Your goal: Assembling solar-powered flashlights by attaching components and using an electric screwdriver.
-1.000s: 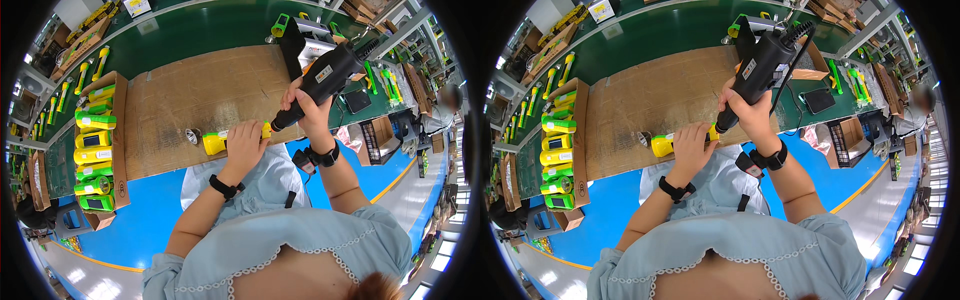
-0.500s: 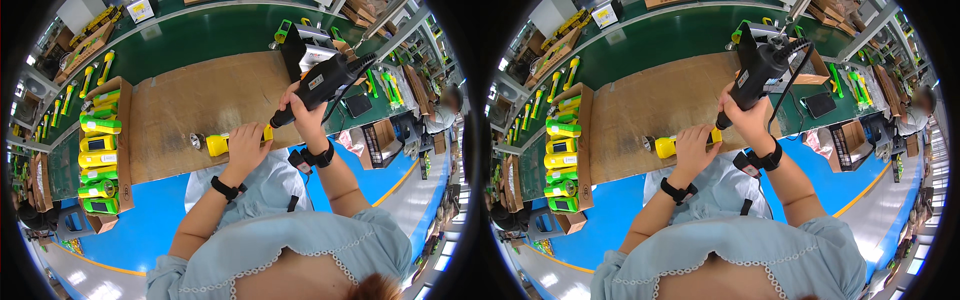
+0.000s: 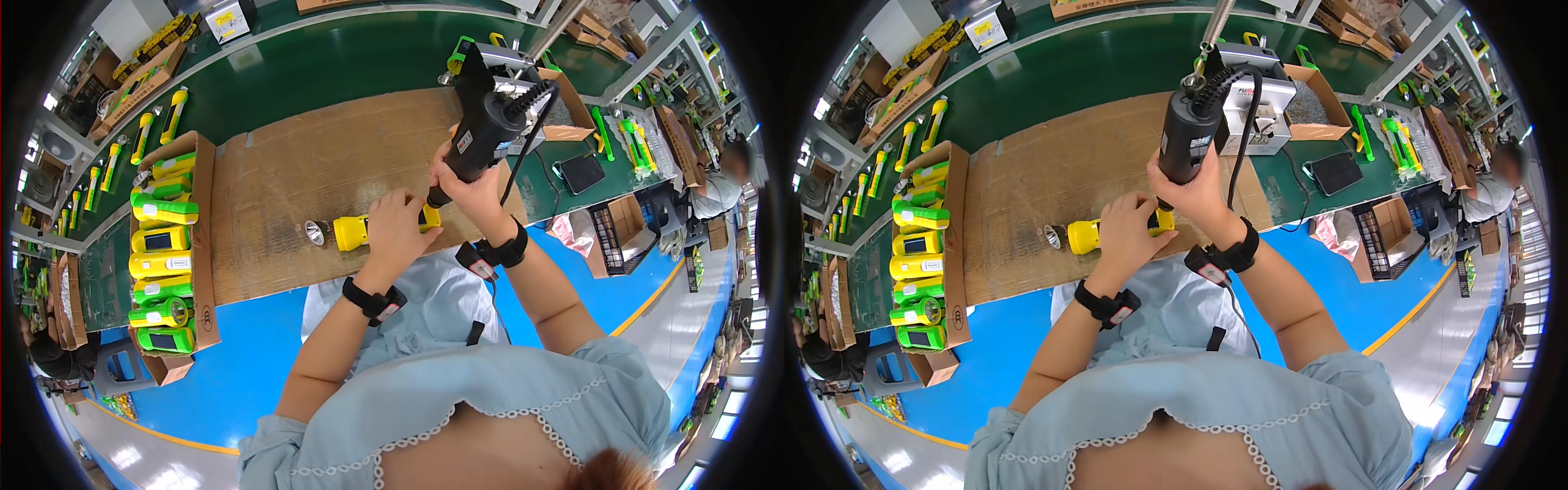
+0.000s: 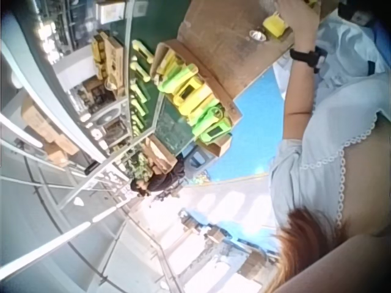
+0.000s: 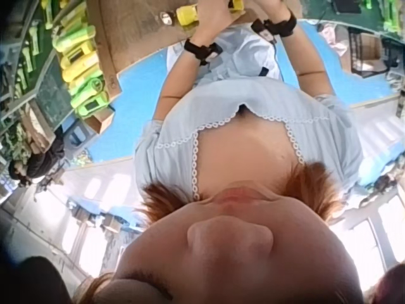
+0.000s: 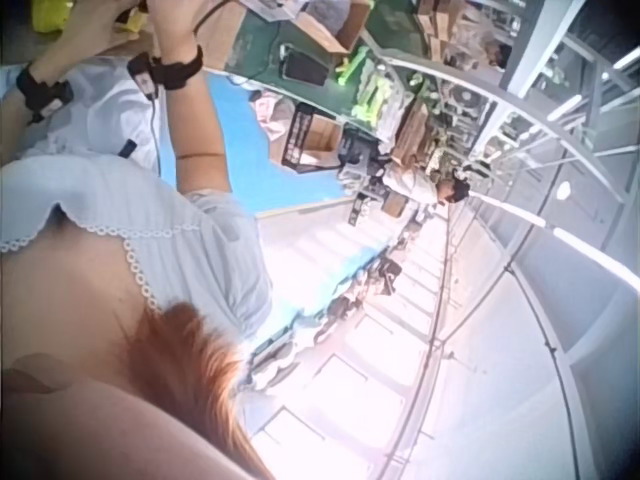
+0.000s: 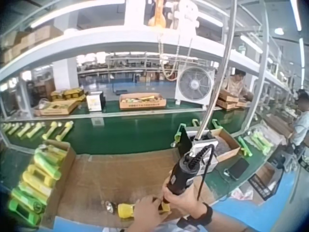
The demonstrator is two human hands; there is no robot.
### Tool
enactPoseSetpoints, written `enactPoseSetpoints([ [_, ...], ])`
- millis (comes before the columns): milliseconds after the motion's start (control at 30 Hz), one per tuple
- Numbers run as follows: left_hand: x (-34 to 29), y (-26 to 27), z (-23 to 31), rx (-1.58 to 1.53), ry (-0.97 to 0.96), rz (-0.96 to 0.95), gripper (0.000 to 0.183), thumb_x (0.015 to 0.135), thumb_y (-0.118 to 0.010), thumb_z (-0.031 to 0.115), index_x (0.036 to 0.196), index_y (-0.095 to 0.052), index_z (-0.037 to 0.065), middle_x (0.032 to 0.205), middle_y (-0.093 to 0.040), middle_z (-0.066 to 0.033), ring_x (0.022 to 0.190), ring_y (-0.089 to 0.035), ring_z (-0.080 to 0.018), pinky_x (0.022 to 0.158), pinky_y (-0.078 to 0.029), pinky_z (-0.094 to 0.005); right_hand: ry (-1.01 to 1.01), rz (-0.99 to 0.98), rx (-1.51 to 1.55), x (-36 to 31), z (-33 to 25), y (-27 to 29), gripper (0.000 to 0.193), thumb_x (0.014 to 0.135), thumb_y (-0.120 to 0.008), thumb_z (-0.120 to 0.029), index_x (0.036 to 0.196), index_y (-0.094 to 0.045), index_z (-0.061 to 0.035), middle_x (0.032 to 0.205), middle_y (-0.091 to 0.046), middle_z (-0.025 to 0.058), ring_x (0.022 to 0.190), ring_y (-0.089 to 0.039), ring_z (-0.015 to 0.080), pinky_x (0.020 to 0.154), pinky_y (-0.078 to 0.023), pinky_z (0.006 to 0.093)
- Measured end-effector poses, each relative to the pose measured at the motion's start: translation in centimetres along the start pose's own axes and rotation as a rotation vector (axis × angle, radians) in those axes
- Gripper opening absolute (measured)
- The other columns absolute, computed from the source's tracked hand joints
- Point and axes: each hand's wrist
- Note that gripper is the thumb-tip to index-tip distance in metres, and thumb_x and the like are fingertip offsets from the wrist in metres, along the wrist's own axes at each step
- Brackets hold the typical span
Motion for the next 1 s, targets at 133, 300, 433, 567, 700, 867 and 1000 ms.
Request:
enactPoseSetpoints([
  [133,-0.1,0.3,0.2,0.006,-0.001,-0.041,0.046,0.061,-0.079,0.033,0.098,-0.066,0.01,0.099,-0.058,-0.006,0.098,-0.053,-0.0255,0.083,-0.039,-0.0388,0.208,0.087,0.099,0.8,-3.0,3.1,0.05,0.084,-0.054,-0.005,0.127,-0.031,0.0052,0.075,-0.057,0.0121,0.063,-0.058,0.0196,0.06,-0.05,0.0321],
  [300,-0.1,-0.1,0.1,-0.031,-0.065,0.002,0.044,0.063,-0.078,0.029,0.1,-0.064,0.009,0.102,-0.056,-0.0078,0.101,-0.052,-0.0272,0.086,-0.038,-0.0398,0.467,0.521,-0.246,5.4,-5.3,9.0,0.049,0.082,-0.059,0.002,0.125,-0.036,0.0061,0.074,-0.058,0.0091,0.062,-0.059,0.0163,0.061,-0.05,0.0282],
  [433,-0.1,0.5,-0.6,-0.124,-0.036,-0.038,0.048,0.061,-0.079,0.023,0.102,-0.059,0.007,0.105,-0.054,-0.0107,0.103,-0.051,-0.0301,0.091,-0.037,-0.0413,0.528,0.608,-0.229,8.2,-4.3,11.5,0.044,0.081,-0.06,0.003,0.12,-0.04,0.0045,0.075,-0.058,0.0081,0.062,-0.059,0.0153,0.061,-0.05,0.0282],
  [567,-0.9,3.4,-0.5,-0.065,-0.095,0.057,0.058,0.057,-0.081,0.022,0.106,-0.056,0.006,0.111,-0.052,-0.0139,0.105,-0.05,-0.0318,0.094,-0.035,-0.0437,0.463,0.556,-0.249,9.6,-2.8,12.5,0.044,0.079,-0.061,0.003,0.118,-0.041,0.0035,0.076,-0.059,0.0079,0.06,-0.059,0.0153,0.058,-0.049,0.0285],
  [700,-3.2,6.5,-2.9,0.144,-0.013,0.059,0.058,0.057,-0.082,0.023,0.107,-0.057,0.008,0.109,-0.055,-0.0126,0.105,-0.051,-0.0303,0.093,-0.034,-0.0447,0.307,0.522,-0.405,11.2,-2.9,13.1,0.034,0.074,-0.066,0.0,0.105,-0.05,0.003,0.068,-0.059,0.0071,0.053,-0.057,0.0144,0.051,-0.047,0.0272],
  [867,-4.7,7.0,-5.2,0.134,0.008,-0.008,0.049,0.063,-0.08,0.026,0.105,-0.061,0.012,0.098,-0.061,-0.0085,0.101,-0.053,-0.0273,0.092,-0.032,-0.042,0.082,0.334,-0.298,9.6,-4.2,11.3,0.036,0.077,-0.062,-0.005,0.109,-0.05,0.0063,0.063,-0.057,0.0082,0.049,-0.055,0.0163,0.049,-0.045,0.0281],
  [1000,-4.3,5.2,-4.4,0.09,-0.045,0.052,0.046,0.066,-0.078,0.029,0.105,-0.062,0.011,0.099,-0.058,-0.0088,0.103,-0.05,-0.0289,0.094,-0.031,-0.0443,0.208,0.309,-0.042,4.4,-4.2,7.2,0.033,0.078,-0.056,0.0,0.109,-0.048,0.0074,0.065,-0.056,0.012,0.053,-0.057,0.0199,0.052,-0.049,0.0316],
])
Point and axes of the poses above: each hand's wrist, its own x-axis towards the middle knuckle, its own y-axis out of the back of the hand, z = x × y
